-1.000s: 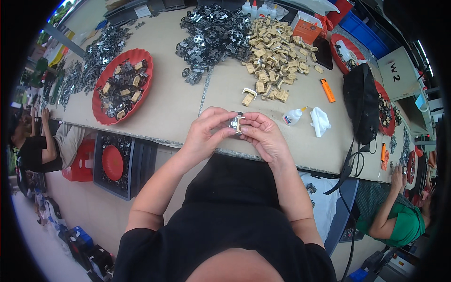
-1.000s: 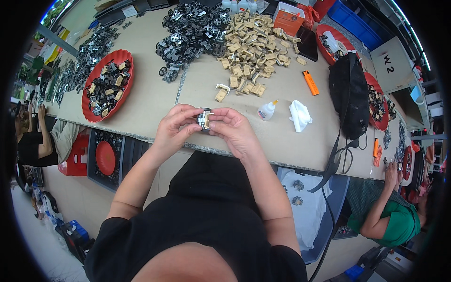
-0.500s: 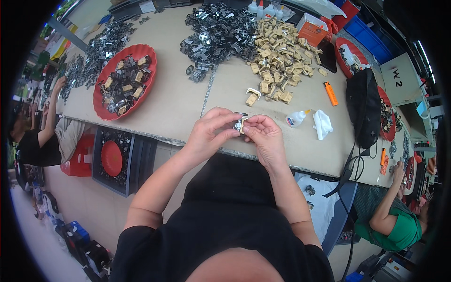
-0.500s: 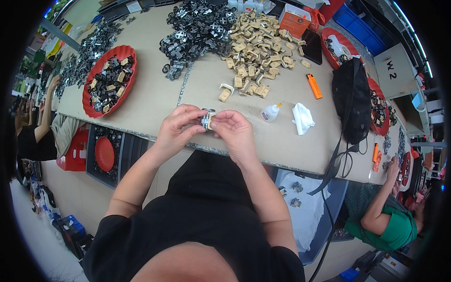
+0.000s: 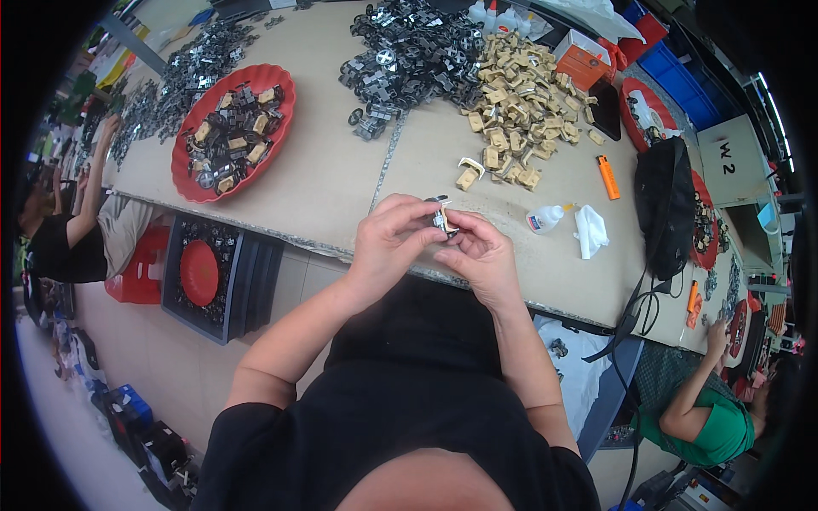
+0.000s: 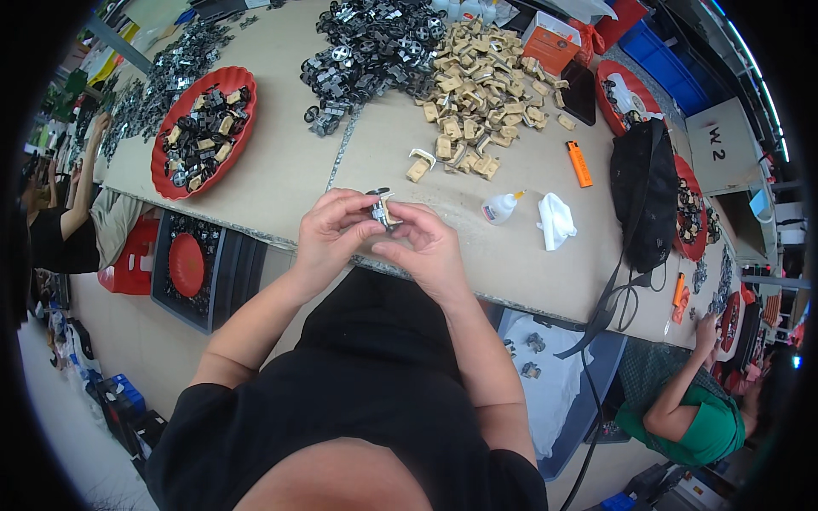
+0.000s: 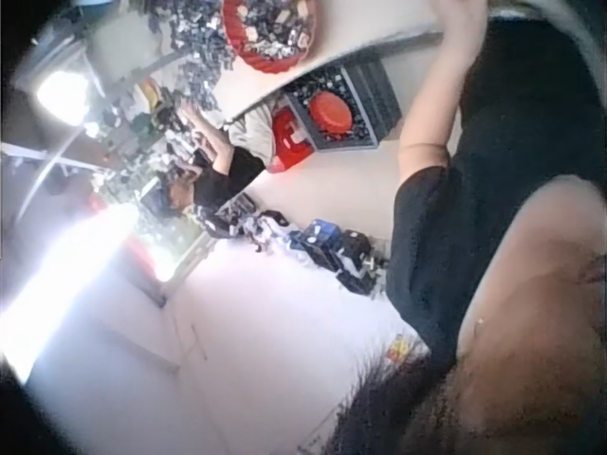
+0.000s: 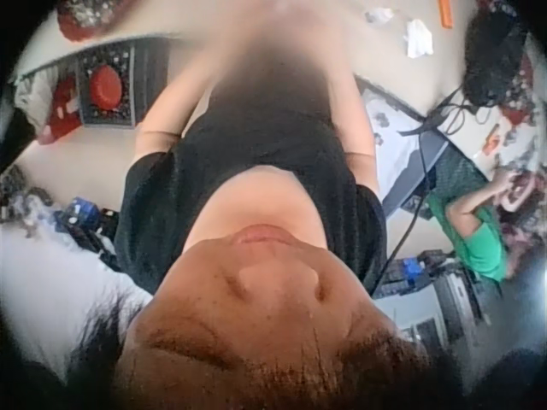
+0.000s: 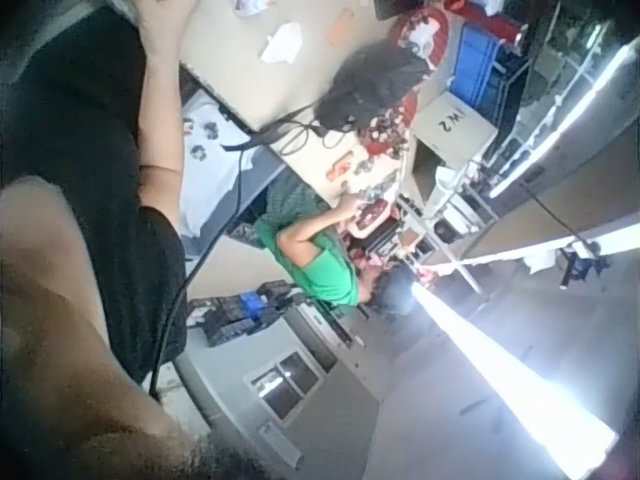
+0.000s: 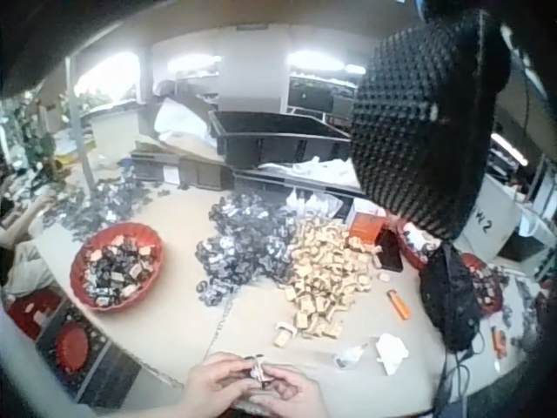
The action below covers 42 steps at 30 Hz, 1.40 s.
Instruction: The person assembles small metallic parts and lock cylinders by applying glue from a bottle to a part at an industrial workbench.
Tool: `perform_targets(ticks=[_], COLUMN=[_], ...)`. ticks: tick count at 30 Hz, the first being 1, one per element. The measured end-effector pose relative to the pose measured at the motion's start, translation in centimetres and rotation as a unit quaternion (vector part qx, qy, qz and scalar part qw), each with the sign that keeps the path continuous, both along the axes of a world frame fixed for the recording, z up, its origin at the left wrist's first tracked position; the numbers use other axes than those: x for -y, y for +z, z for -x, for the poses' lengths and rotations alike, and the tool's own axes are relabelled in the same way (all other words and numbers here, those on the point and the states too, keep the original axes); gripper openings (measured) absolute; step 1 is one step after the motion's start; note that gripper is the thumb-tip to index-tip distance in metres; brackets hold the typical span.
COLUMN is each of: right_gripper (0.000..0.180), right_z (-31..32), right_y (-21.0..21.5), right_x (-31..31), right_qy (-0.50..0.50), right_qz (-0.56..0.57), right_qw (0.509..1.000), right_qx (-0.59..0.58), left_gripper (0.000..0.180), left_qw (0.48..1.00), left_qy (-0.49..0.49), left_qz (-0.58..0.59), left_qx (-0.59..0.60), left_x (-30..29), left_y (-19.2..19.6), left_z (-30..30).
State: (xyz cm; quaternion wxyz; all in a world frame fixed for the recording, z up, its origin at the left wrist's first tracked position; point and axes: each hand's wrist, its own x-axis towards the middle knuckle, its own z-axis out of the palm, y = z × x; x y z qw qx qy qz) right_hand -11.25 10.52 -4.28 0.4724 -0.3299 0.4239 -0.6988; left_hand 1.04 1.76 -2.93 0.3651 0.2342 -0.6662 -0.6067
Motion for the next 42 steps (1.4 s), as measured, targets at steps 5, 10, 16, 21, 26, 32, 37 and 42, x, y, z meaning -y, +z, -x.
perform_targets(ticks=[5,10,16,21,26,32,37,42], right_gripper=[0.038,0.039,0.035,0.031,0.033,0.027,0.027,0.027], right_z=[0.0,-0.1,-0.4,0.2,1.6,1.4,1.6,1.7], right_y=[-0.3,-0.8,-0.5,-0.3,0.6,0.3,0.2,0.2], right_x=[0.0,0.1,0.0,-0.1,-0.5,-0.5,-0.2,-0.2], right_qy=[-0.005,-0.024,-0.070,-0.071,0.009,0.012,0.026,0.028], right_qz=[-0.023,-0.006,-0.019,-0.018,-0.041,-0.064,-0.041,-0.042], right_qw=[1.000,0.995,0.972,0.968,0.970,0.991,0.984,0.984], right_qx=[0.013,-0.097,-0.222,-0.238,-0.239,-0.120,-0.174,-0.168], left_gripper=[0.027,0.025,0.024,0.029,0.033,0.028,0.029,0.029], left_qw=[1.000,0.997,0.995,0.997,0.963,0.938,0.929,0.928], left_qy=[-0.002,-0.006,0.015,-0.022,-0.059,-0.198,-0.243,-0.249], left_qz=[-0.025,-0.070,-0.088,0.070,0.238,0.240,0.242,0.233], left_qx=[-0.002,-0.022,-0.041,0.015,0.110,0.149,0.139,0.152], left_x=[-0.4,-1.0,-1.4,-0.2,2.4,4.4,4.8,4.7], left_y=[-0.4,-0.2,-0.4,-0.8,0.9,1.2,1.1,0.4], left_z=[0.0,0.0,-0.1,-0.7,-0.5,0.0,0.3,0.3])
